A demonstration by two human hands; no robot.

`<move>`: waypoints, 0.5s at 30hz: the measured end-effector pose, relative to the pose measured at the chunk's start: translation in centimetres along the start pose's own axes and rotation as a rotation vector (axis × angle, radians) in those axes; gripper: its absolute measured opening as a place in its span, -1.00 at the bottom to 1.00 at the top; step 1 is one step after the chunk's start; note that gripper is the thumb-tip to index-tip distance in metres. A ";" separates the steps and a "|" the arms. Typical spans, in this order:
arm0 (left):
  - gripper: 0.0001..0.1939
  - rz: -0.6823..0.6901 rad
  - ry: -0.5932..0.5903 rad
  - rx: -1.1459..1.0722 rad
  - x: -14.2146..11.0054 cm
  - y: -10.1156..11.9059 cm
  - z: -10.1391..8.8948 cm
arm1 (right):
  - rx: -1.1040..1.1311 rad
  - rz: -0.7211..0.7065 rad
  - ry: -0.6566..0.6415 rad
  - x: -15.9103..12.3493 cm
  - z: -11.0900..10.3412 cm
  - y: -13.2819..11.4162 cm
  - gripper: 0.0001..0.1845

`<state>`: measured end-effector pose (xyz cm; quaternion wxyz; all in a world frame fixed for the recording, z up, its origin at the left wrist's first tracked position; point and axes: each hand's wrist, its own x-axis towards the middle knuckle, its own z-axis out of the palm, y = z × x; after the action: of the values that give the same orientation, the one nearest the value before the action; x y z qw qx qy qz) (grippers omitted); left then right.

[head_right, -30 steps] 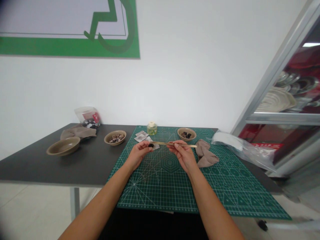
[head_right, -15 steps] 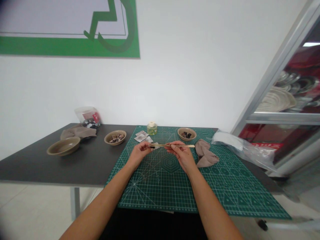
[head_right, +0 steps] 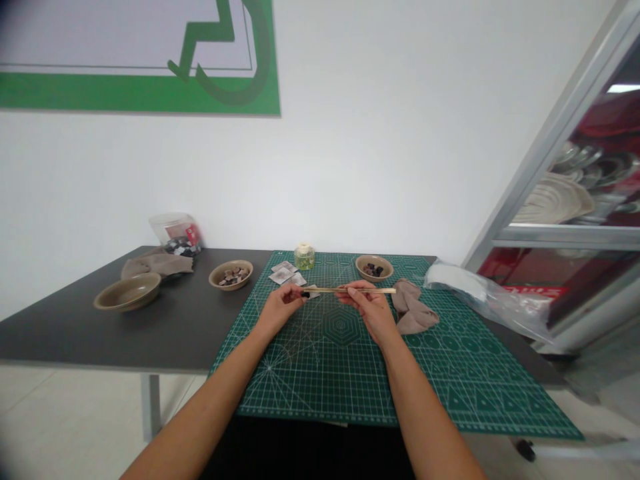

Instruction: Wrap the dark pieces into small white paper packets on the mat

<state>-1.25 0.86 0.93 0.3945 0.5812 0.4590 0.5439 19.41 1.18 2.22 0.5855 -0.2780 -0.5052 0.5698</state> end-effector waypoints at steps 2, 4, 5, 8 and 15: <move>-0.89 0.017 -0.007 0.054 0.0 -0.1 0.0 | -0.023 0.003 -0.020 0.0 0.0 0.0 -0.85; -0.91 0.040 -0.012 0.130 0.0 -0.1 0.0 | -0.056 0.013 -0.047 0.0 0.0 0.1 -0.84; -0.92 0.047 -0.014 0.166 -0.1 -0.1 -0.1 | -0.069 0.013 -0.053 0.0 0.0 0.1 -0.84; -0.92 0.042 -0.019 0.219 -0.1 0.2 -0.1 | -0.082 -0.014 -0.034 0.0 -0.1 0.0 -0.85; -0.92 0.042 -0.022 0.288 -0.2 0.6 0.0 | -0.103 -0.014 -0.069 0.1 -0.3 0.3 -0.86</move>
<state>-1.21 0.48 1.48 0.3006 0.6472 0.5157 0.4742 19.59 1.37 1.89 0.5565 -0.2847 -0.5557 0.5481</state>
